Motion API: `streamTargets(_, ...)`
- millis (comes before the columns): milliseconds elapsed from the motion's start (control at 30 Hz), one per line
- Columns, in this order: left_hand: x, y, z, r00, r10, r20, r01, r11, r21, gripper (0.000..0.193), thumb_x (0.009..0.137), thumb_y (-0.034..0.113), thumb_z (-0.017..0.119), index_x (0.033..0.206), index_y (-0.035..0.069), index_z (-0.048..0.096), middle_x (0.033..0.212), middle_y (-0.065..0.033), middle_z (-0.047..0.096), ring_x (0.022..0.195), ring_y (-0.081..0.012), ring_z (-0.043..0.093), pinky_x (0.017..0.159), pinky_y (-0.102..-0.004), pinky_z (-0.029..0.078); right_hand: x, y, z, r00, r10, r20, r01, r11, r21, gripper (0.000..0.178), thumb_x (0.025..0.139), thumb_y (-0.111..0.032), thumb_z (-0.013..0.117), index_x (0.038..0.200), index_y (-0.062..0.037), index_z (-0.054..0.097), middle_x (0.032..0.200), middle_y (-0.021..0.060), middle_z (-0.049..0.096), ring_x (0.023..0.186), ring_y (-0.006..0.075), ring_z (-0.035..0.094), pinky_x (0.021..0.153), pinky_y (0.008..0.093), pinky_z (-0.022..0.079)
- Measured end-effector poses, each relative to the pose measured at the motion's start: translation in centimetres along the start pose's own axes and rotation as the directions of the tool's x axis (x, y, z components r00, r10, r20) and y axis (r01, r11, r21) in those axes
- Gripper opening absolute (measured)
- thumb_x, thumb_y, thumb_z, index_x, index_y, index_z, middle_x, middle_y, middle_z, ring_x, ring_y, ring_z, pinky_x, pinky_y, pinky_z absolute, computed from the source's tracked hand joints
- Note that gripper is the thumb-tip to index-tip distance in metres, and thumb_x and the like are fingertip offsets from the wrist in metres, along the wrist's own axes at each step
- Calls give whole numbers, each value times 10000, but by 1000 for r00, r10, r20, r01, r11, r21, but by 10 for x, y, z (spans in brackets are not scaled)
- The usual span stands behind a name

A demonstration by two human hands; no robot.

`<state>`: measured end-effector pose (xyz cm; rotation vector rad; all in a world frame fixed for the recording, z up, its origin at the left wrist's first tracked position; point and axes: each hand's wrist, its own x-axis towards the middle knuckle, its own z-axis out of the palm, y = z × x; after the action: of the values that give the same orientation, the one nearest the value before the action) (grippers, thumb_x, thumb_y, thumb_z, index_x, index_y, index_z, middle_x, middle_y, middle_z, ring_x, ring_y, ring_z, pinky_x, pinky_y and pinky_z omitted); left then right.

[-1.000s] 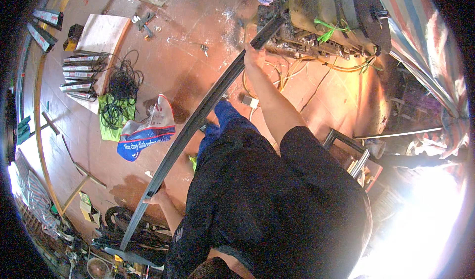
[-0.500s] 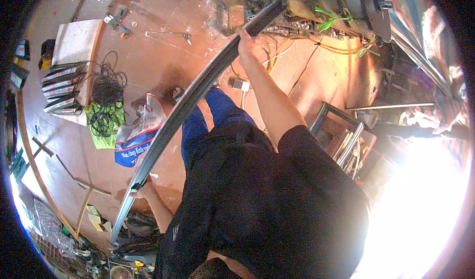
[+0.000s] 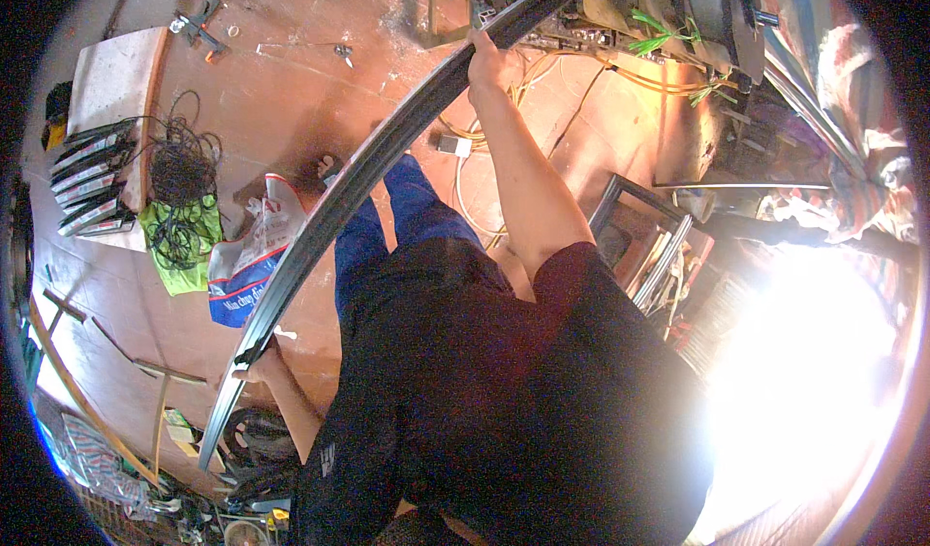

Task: The person repeatedly picks up long metal profiles from a stack, carries them to a workbench, and places them down. This cycle is repeated multiple times throughout the clip.

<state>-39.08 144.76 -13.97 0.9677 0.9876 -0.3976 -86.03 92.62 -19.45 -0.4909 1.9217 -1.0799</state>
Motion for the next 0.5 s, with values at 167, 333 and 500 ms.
streamTargets(167,3,-7,9,990,100,-98,-94,993,72,831,836,796,448,1202,84,668,1277,-242,652,1213,-503,584,985,-738,455,-3,-14,4,999,-42,-15,43,995,85,201,812,-182,760,923,-42,668,818,80,647,675,272,650,637,442,580)
streamTargets(333,10,-11,14,998,59,9,-59,997,50,745,883,783,404,1156,158,704,1321,-204,654,1259,-521,556,1041,-754,399,-6,-19,4,999,32,40,-39,985,171,233,819,-196,773,928,-27,655,814,78,645,685,278,660,630,454,589)
streamTargets(500,7,-7,25,995,96,-26,-93,991,94,934,878,773,432,1414,11,504,1415,-282,557,1299,-503,537,1063,-727,398,-2,-13,-3,998,-12,61,1,985,174,236,851,-194,768,986,-31,664,906,90,681,773,280,690,706,468,603)
